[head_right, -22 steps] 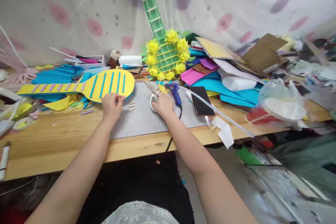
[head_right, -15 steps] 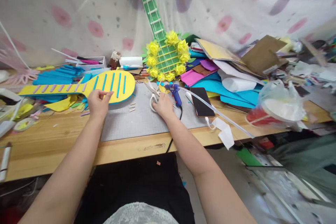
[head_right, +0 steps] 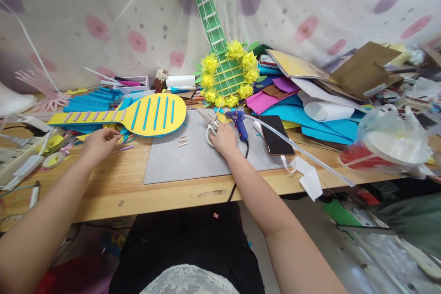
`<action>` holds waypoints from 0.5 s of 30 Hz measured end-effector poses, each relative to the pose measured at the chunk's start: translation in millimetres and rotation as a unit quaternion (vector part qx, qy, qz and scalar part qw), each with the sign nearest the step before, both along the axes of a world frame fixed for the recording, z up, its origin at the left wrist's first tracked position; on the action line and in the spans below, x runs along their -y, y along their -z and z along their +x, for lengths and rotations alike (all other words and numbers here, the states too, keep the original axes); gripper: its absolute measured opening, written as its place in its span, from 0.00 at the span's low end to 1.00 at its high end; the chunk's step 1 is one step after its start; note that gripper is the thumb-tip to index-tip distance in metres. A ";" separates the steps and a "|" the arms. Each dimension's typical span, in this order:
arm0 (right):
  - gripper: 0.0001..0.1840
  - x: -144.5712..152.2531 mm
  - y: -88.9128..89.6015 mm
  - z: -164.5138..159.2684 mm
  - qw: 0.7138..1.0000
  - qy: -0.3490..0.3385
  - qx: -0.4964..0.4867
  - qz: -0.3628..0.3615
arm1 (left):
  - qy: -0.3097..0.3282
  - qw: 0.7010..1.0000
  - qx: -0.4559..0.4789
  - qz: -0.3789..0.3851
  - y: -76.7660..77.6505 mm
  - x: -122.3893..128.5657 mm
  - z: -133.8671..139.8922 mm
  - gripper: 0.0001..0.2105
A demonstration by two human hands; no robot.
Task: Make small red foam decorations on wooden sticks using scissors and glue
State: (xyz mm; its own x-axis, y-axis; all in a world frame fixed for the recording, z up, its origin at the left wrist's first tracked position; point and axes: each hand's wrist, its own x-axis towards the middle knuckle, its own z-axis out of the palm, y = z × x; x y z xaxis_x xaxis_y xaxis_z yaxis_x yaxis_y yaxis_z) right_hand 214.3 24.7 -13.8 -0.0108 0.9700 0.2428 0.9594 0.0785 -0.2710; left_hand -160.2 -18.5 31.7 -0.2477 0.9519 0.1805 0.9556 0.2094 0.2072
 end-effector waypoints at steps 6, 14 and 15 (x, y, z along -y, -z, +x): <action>0.19 0.2 0.6 0.2 1.000 -0.004 0.002 0.000 | 0.022 0.996 -0.022 -0.088 6.3 -23.5 12.7 0.14; 0.19 -0.5 0.0 2.0 1.000 -0.012 0.001 -0.008 | -0.012 0.989 0.058 -0.138 -6.0 -19.8 -6.3 0.06; 0.19 -0.4 0.1 2.1 1.000 -0.013 0.001 -0.007 | -0.020 0.988 0.097 -0.120 -9.7 -16.4 -12.7 0.06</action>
